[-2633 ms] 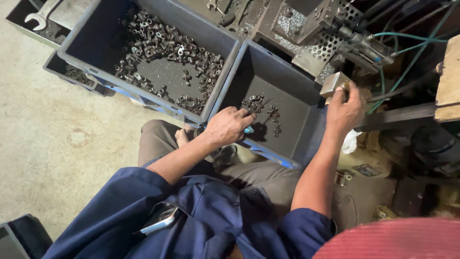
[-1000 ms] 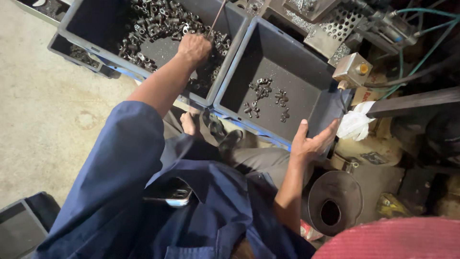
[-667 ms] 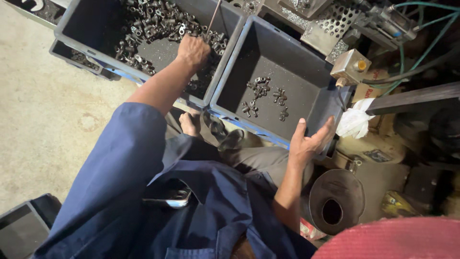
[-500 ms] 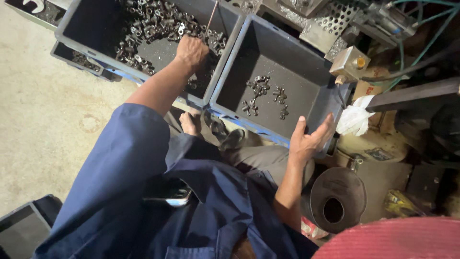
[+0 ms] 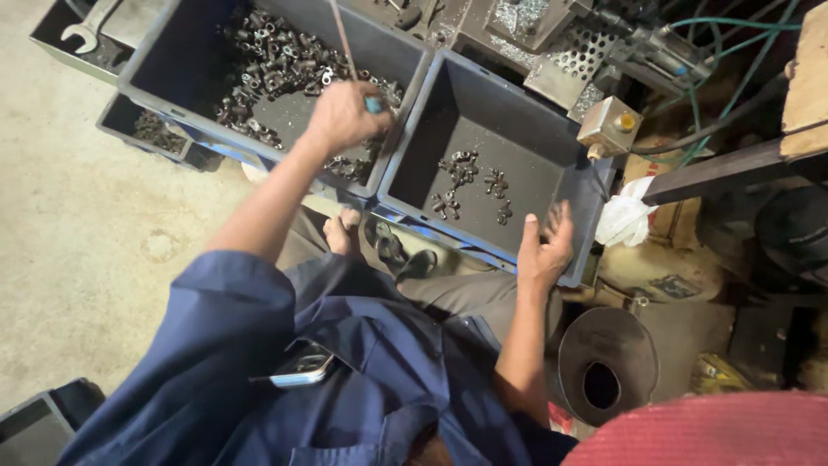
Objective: The person sits on the floor and uses a screwdriver to pick up small metal parts from a bin, then places them into a second bin. The person repeats this action continuously, moving parts one by one between the two bins.
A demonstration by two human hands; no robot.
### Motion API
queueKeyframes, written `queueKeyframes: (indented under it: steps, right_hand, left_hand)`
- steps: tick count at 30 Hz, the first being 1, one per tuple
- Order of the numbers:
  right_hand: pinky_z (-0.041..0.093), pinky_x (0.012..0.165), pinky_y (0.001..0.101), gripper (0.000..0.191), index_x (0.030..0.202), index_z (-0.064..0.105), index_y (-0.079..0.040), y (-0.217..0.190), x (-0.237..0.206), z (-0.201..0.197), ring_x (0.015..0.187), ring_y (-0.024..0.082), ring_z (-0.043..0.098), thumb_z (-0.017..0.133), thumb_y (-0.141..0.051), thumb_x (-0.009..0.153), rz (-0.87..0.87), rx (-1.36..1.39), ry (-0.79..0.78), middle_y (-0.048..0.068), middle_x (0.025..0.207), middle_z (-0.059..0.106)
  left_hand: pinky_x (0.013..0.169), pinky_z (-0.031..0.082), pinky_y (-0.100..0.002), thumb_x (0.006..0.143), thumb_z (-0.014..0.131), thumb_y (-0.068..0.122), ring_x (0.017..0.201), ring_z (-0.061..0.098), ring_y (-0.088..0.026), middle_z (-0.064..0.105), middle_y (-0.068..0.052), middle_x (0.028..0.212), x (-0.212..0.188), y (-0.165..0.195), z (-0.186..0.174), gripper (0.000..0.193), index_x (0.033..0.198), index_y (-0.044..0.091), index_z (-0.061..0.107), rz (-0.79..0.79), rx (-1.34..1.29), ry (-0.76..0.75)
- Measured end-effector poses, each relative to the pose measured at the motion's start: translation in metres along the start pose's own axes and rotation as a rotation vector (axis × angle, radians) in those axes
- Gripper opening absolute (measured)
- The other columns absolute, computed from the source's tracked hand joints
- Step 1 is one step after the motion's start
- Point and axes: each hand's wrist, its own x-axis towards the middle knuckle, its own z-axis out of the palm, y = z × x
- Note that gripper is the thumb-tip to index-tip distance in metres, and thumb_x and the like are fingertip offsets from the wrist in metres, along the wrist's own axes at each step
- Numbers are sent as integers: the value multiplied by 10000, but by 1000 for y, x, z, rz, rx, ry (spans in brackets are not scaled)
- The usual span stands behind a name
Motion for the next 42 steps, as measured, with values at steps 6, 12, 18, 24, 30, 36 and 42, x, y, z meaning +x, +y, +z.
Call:
queueKeyframes:
  steps: [6,12,18,24,30,36,42]
  right_hand:
    - [514,1084,429,581,1439,546,-3,-68,-19,32,1293,380,633,725,-40,887,-444,-69,-243,222,1433,602]
    - [546,1019,420,424,1285,672,-21,-102,-26,29,1181,347,686,729,7,866,-598,-103,-329,174,1291,691]
    - [567,857,301,357,1221,698,-23,-57,-39,20,937,193,708,793,-34,877,-272,29,-349,99,1043,715]
    - [557,903,263,314,1259,648,8,22,-13,-16,986,126,662,714,30,952,90,511,-181,51,1104,698]
    - [585,878,299,272,1154,580,15,82,22,-58,969,163,662,705,86,922,131,638,146,94,1080,667]
    - [558,946,286,261,1188,581,34,96,21,-57,1034,159,663,701,98,965,23,535,112,110,1140,674]
    - [589,858,291,227,1154,572,14,90,25,-60,939,152,679,679,62,960,77,577,169,99,1061,681]
  left_hand:
    - [803,581,-421,738,758,350,795,745,-336,753,-207,856,-67,62,20,382,1005,77,781,256,-217,-274]
    - [697,561,-416,748,774,300,720,723,-302,720,-176,747,-83,86,30,320,847,-3,752,306,-439,-406]
    - [759,568,-356,819,732,276,831,721,-244,751,-128,944,-85,74,64,402,1137,32,706,220,-689,-462]
    - [874,519,-471,776,688,138,1006,672,-421,687,-257,1104,-73,70,69,771,1475,-34,412,424,-539,-151]
    - [821,563,-513,855,668,169,916,709,-423,738,-220,945,-10,123,39,289,1127,76,701,542,-203,57]
    - [625,565,-495,726,733,175,740,713,-386,718,-183,779,89,201,23,236,953,113,745,745,207,265]
    - [552,558,-455,852,671,136,680,716,-289,705,-144,748,151,256,45,86,848,77,735,730,476,215]
